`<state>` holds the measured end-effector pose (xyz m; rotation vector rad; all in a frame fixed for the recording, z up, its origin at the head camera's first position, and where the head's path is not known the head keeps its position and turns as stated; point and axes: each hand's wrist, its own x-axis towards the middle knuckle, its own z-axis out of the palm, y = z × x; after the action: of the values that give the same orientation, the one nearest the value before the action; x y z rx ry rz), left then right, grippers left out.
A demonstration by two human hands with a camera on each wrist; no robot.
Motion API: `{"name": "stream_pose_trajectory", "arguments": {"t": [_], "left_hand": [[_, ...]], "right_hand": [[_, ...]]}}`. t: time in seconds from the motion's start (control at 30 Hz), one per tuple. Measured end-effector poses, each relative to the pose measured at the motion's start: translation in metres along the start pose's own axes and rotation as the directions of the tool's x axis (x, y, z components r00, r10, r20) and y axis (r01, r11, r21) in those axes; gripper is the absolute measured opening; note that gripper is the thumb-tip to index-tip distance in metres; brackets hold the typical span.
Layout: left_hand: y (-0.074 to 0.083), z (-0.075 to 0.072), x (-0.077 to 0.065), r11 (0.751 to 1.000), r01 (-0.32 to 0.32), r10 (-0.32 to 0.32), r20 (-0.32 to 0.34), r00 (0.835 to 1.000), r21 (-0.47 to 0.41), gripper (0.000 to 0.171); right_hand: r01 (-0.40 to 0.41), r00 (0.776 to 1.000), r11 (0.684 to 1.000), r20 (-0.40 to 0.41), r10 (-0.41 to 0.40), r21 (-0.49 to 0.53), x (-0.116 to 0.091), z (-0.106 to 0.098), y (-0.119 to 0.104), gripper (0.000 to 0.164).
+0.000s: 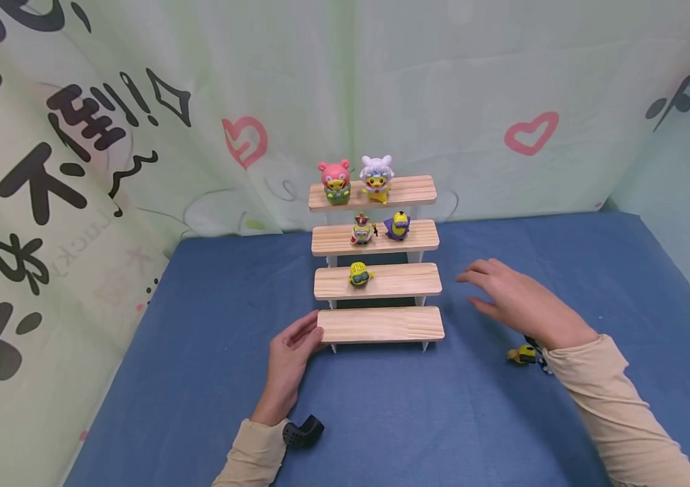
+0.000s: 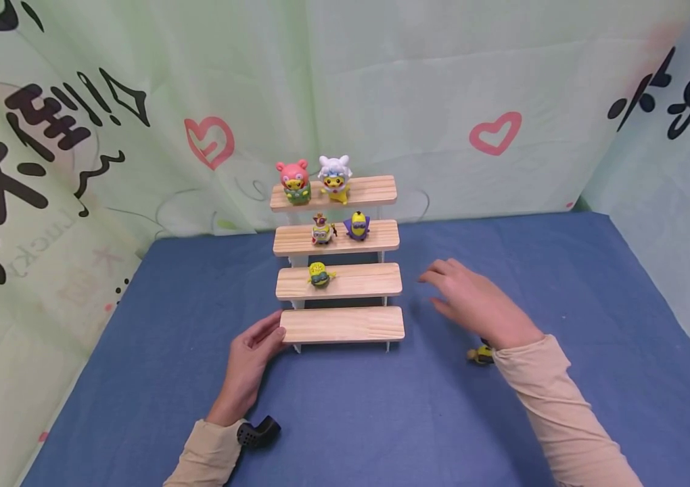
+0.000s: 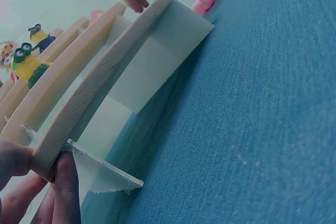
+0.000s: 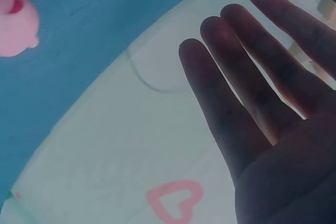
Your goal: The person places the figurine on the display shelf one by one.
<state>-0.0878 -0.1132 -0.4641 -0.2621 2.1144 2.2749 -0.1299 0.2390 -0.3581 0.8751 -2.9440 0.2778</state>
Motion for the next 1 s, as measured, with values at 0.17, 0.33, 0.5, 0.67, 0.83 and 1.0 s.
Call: {"name": "stream_pose_trajectory", "arguments": {"t": [0.17, 0.33, 0.5, 0.67, 0.83, 1.0], "left_hand": [[0.000, 0.000, 0.000, 1.000, 0.002, -0.002, -0.001, 1.000, 0.006, 0.042], [0.000, 0.000, 0.000, 1.000, 0.000, 0.000, -0.004, 1.000, 0.005, 0.042], [0.001, 0.000, 0.000, 1.000, -0.001, 0.001, -0.003, 1.000, -0.003, 0.042], [0.001, 0.000, 0.000, 1.000, -0.004, 0.004, -0.005, 1.000, -0.005, 0.042], [0.001, 0.000, 0.000, 1.000, -0.008, 0.008, -0.003, 1.000, -0.003, 0.042], [0.000, 0.000, 0.000, 1.000, -0.007, 0.007, 0.001, 1.000, 0.003, 0.042]], "right_hand": [[-0.024, 0.999, 1.000, 0.032, 0.025, -0.013, -0.002, 0.002, 0.006, 0.038], [-0.051, 0.997, 0.998, 0.058, 0.053, -0.026, -0.005, 0.005, 0.013, 0.040], [-0.077, 0.994, 0.997, 0.078, 0.079, -0.019, -0.006, 0.007, 0.019, 0.038], [-0.095, 0.991, 0.995, 0.098, 0.095, -0.005, -0.007, 0.008, 0.024, 0.037], [-0.112, 0.985, 0.994, 0.130, 0.112, -0.007, -0.008, 0.009, 0.029, 0.039], [-0.143, 0.976, 0.990, 0.163, 0.142, -0.005, -0.007, 0.013, 0.035, 0.039]]}}
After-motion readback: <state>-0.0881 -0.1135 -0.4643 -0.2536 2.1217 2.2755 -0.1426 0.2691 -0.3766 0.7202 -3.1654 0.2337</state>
